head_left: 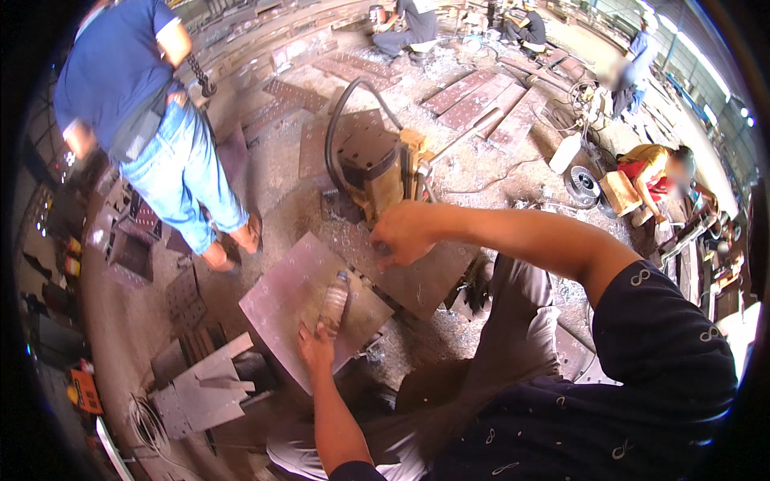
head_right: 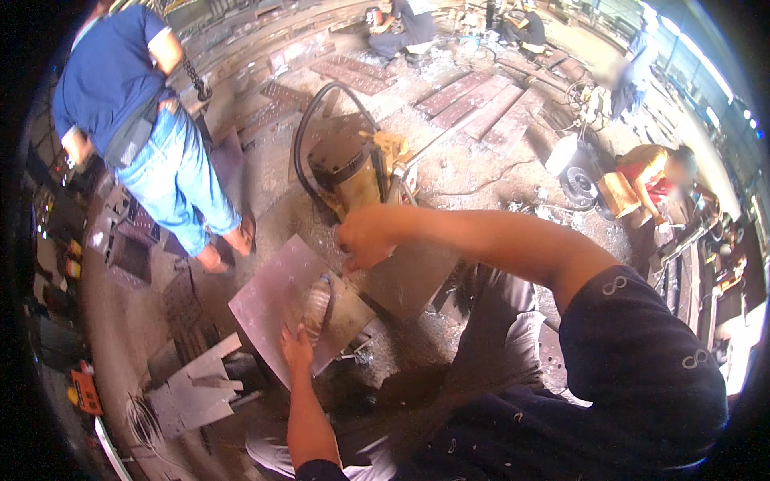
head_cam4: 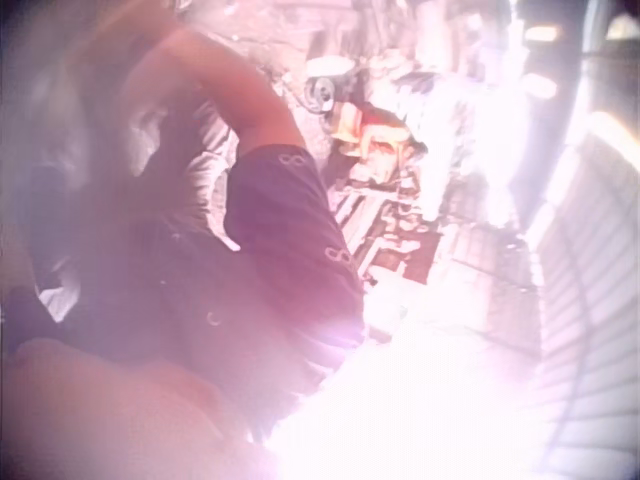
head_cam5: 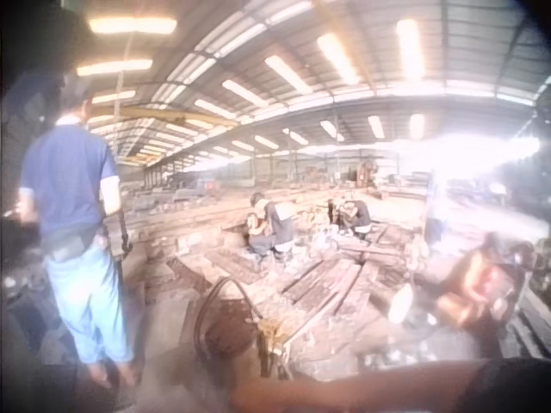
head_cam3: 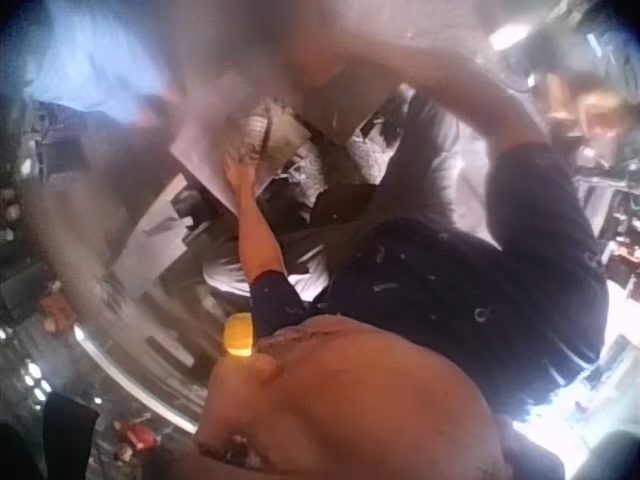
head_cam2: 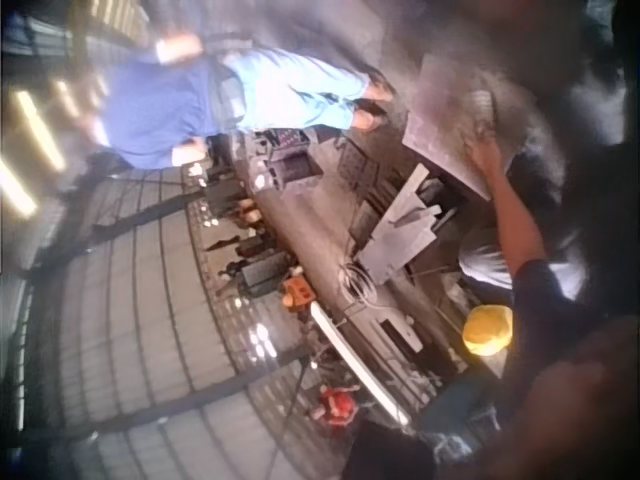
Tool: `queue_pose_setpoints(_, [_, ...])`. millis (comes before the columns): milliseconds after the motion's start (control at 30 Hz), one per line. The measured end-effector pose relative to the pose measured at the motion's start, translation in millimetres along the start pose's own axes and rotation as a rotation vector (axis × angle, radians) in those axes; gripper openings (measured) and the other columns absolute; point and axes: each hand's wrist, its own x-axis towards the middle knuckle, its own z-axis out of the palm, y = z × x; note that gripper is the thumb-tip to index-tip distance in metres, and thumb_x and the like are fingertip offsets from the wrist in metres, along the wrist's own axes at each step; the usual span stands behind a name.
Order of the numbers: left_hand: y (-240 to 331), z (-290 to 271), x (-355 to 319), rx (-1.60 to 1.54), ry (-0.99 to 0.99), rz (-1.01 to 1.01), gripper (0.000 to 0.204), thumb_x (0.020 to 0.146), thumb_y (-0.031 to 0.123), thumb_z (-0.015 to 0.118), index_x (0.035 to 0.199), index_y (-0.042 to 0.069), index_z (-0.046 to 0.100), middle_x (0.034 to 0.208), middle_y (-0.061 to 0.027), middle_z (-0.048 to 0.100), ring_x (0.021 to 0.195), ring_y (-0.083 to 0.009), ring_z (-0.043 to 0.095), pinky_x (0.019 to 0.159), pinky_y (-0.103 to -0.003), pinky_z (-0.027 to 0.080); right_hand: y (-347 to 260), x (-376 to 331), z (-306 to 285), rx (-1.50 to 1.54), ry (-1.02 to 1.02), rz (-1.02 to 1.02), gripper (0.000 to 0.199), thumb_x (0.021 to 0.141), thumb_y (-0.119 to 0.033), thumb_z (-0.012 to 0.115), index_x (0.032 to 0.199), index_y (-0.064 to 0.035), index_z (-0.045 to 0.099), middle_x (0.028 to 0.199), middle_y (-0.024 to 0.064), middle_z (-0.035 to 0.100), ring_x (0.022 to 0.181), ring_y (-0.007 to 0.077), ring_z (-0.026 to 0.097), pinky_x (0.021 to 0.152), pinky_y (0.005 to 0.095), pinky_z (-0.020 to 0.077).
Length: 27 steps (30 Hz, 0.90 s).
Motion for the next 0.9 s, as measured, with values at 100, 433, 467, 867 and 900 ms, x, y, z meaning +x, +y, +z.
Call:
queue_pose_setpoints(100, [3,-14,3,-0.004,0.03,-0.056,0.069,0.104,0.047,0.054,0.154,0.001,0.041,0.148,-0.031,0.05,0.135,-0.0499,0.048,0.115,-0.053,0.039,-2,-1,-3,0.013,0.006,-0.031,0.048,0.091,-0.049,0.066,0.104,-0.0034,0.075,0.098,0.022,0.074,0.099,0.0443,0.07,0.088,0.0534,0.0553])
queue_pose_setpoints(433, [36,-34,-7,-0.098,0.123,-0.048,0.065,0.108,0.046,0.049,0.153,0.0,0.044,0.153,-0.027,0.049,0.139,-0.0435,0.049,0.115,-0.051,0.039,-1,-12,7,0.027,0.227,-0.049,0.043,0.089,-0.043,0.068,0.096,-0.0004,0.073,0.094,0.022,0.073,0.096,0.0421,0.071,0.082,0.0519,0.0567])
queue_pose_setpoints(467, [39,-34,-9,-0.095,0.125,-0.032,0.064,0.108,0.045,0.05,0.153,-0.001,0.044,0.152,-0.0271,0.05,0.139,-0.0438,0.05,0.115,-0.051,0.04,-3,-14,9,0.039,0.3,-0.035,0.04,0.089,-0.04,0.069,0.096,-0.0011,0.072,0.091,0.0205,0.073,0.094,0.0411,0.071,0.08,0.0518,0.057])
queue_pose_setpoints(867, [43,-41,-43,-0.123,0.078,-0.005,0.063,0.105,0.037,0.059,0.149,-0.005,0.047,0.143,-0.028,0.059,0.132,-0.0426,0.058,0.111,-0.049,0.044,220,-79,-40,-0.442,1.119,0.495,0.038,0.087,-0.013,0.064,0.125,-0.0077,0.065,0.089,0.0093,0.069,0.089,0.0261,0.07,0.098,0.0565,0.05])
queue_pose_setpoints(900, [43,-37,-42,-0.095,0.08,-0.013,0.062,0.104,0.037,0.059,0.149,-0.005,0.047,0.143,-0.0282,0.059,0.131,-0.0429,0.058,0.11,-0.049,0.045,254,-86,-23,-0.583,1.196,0.492,0.039,0.092,-0.015,0.061,0.131,-0.0082,0.062,0.109,0.0131,0.072,0.11,0.0282,0.068,0.119,0.0628,0.0297])
